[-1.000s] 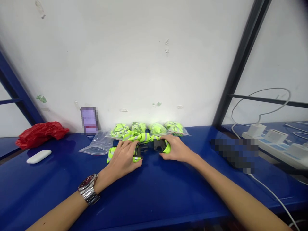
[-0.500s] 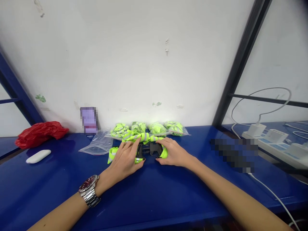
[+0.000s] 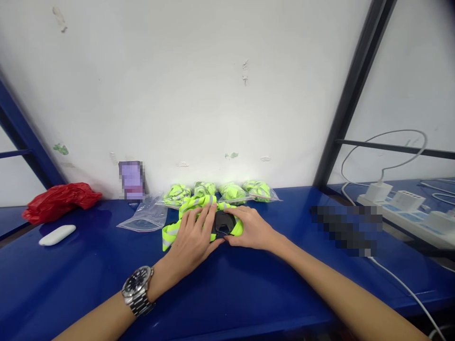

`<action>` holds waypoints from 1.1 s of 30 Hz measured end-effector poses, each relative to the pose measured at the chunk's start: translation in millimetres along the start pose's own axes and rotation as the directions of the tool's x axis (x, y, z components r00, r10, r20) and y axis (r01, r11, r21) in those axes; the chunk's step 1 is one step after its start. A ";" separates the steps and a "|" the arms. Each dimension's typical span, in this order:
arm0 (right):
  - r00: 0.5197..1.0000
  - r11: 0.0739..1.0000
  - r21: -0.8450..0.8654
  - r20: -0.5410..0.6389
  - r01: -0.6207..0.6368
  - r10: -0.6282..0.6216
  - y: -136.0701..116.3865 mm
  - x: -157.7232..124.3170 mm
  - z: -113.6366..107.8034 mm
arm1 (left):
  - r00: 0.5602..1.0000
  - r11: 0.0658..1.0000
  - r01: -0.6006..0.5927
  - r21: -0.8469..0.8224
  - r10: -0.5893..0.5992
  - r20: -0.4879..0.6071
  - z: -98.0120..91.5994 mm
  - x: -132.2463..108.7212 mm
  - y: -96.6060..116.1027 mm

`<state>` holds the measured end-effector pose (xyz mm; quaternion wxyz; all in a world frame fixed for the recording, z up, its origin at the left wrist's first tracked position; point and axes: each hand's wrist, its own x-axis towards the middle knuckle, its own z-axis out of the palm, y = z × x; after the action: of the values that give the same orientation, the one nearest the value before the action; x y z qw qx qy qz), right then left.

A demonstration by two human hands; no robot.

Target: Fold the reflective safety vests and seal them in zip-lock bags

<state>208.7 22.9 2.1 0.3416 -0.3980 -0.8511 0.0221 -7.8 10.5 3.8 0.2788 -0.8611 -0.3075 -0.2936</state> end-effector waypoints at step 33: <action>0.936 0.942 -0.070 -0.116 0.328 -0.334 -45.6 -22.7 10.7 | 0.300 -0.370 0.312 -0.875 -0.835 0.461 20.8 14.3 -5.9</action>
<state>182.4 -21.4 -4.8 0.3834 -0.2581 -0.8830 -0.0818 4.2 33.3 1.2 -0.4830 -0.3870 -0.3953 -0.6787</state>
